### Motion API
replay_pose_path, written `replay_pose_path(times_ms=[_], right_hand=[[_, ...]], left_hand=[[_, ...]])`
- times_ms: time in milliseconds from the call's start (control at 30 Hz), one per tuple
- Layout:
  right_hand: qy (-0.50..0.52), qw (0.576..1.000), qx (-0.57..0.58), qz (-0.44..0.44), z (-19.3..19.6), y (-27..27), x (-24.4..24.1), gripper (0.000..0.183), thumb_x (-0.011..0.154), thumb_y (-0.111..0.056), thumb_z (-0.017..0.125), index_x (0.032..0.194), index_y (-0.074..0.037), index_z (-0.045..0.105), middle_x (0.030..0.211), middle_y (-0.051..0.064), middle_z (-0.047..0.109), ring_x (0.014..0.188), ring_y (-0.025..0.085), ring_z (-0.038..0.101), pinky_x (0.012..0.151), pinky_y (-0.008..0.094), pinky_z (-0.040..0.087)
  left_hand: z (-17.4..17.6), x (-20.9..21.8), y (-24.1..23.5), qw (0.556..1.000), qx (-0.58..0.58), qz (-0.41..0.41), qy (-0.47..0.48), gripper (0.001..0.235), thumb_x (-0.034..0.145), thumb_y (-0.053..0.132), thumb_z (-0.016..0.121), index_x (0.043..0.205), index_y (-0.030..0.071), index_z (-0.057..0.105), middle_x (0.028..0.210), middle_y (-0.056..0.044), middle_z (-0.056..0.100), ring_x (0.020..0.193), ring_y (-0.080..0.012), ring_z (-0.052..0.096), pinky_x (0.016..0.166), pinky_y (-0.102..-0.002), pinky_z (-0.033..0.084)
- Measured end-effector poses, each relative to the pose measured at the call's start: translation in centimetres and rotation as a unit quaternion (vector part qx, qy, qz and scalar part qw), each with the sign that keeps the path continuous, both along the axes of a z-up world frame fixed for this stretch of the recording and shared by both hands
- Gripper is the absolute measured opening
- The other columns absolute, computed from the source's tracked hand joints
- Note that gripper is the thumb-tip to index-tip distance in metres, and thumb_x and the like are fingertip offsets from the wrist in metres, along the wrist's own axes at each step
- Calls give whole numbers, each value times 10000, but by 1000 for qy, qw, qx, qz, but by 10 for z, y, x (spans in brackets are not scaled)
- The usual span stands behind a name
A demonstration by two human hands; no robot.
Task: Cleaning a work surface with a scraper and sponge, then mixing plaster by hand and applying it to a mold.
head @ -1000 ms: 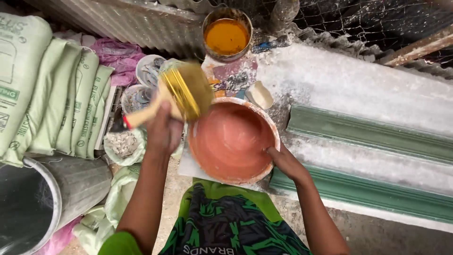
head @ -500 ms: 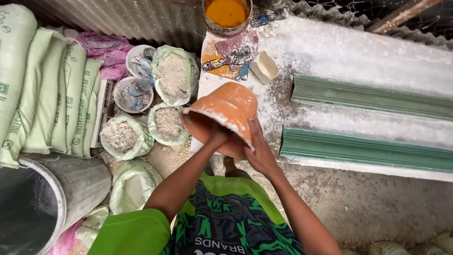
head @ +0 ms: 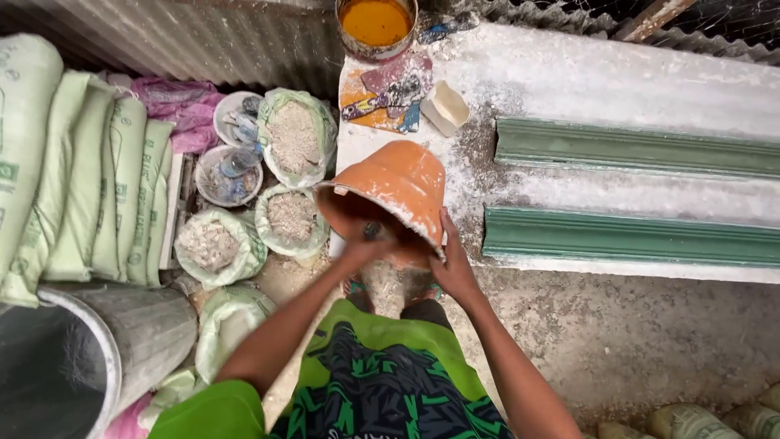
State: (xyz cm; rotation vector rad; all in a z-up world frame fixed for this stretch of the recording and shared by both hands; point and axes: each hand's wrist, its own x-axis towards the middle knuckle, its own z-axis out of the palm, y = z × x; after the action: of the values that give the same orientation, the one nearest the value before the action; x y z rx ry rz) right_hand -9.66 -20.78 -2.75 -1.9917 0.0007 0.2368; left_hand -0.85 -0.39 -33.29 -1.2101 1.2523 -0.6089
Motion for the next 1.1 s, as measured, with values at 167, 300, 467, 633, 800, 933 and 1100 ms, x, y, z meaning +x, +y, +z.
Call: replay_pose_path(times_ms=[167, 300, 467, 633, 800, 933, 1100], right_hand=[[10, 999, 35, 8, -26, 1, -7, 832, 917, 67, 527, 1622, -61, 103, 1678, 298, 67, 1448, 565, 279, 1091, 624, 462], [50, 998, 24, 29, -27, -30, 0, 808, 969, -66, 623, 1598, -60, 116, 1675, 294, 83, 1342, 516, 492, 1015, 510, 557], [99, 987, -102, 74, 72, -46, 23, 977, 842, -103, 628, 1611, -130, 26, 1599, 345, 263, 1365, 591, 395, 1087, 659, 430], [98, 993, 12, 61, 32, -29, 27, 926, 903, 0, 500, 1654, -146, -22, 1648, 362, 117, 1454, 600, 197, 1150, 696, 290], [101, 991, 61, 58, 1, -44, 27, 915, 925, -44, 436, 1650, -194, -102, 1660, 368, 3, 1474, 640, 73, 1114, 766, 224], [94, 990, 43, 94, 5, -40, 23, 889, 947, -21, 433, 1650, -166, -92, 1652, 389, -9, 1473, 644, 42, 1109, 782, 207], [96, 990, 56, 89, 0, -37, 28, 887, 950, -50, 415, 1640, -154, -133, 1657, 382, 12, 1496, 620, 31, 1130, 780, 183]], left_hand=[[68, -22, 47, 525, -688, 259, 429, 112, 869, 224, 740, 790, 145, 739, 694, -92, 659, 691, -305, 642, 664, -453, 503], [196, -78, -33, 232, -746, 318, 538, 487, 896, 555, 729, 1022, 84, 754, 863, -181, 692, 897, -396, 687, 787, -512, 541], [192, 5, -9, 421, -585, 458, 521, 436, 872, 536, 635, 1126, 192, 719, 1101, -105, 728, 1150, -347, 680, 1046, -625, 400], [137, 11, -57, 247, -796, 339, 436, 289, 857, 178, 620, 590, 69, 648, 488, -105, 563, 539, -297, 614, 490, -396, 442], [90, -11, -55, 519, -678, 251, 456, 81, 812, 132, 732, 766, 105, 793, 724, -149, 742, 748, -329, 762, 714, -375, 607], [38, 6, -23, 389, -643, 428, 503, 248, 796, 304, 712, 815, 70, 792, 677, -151, 695, 751, -353, 727, 660, -471, 556], [170, -68, -73, -123, -812, 247, 514, 181, 803, 205, 831, 923, 128, 720, 757, -99, 702, 759, -247, 710, 677, -350, 553]])
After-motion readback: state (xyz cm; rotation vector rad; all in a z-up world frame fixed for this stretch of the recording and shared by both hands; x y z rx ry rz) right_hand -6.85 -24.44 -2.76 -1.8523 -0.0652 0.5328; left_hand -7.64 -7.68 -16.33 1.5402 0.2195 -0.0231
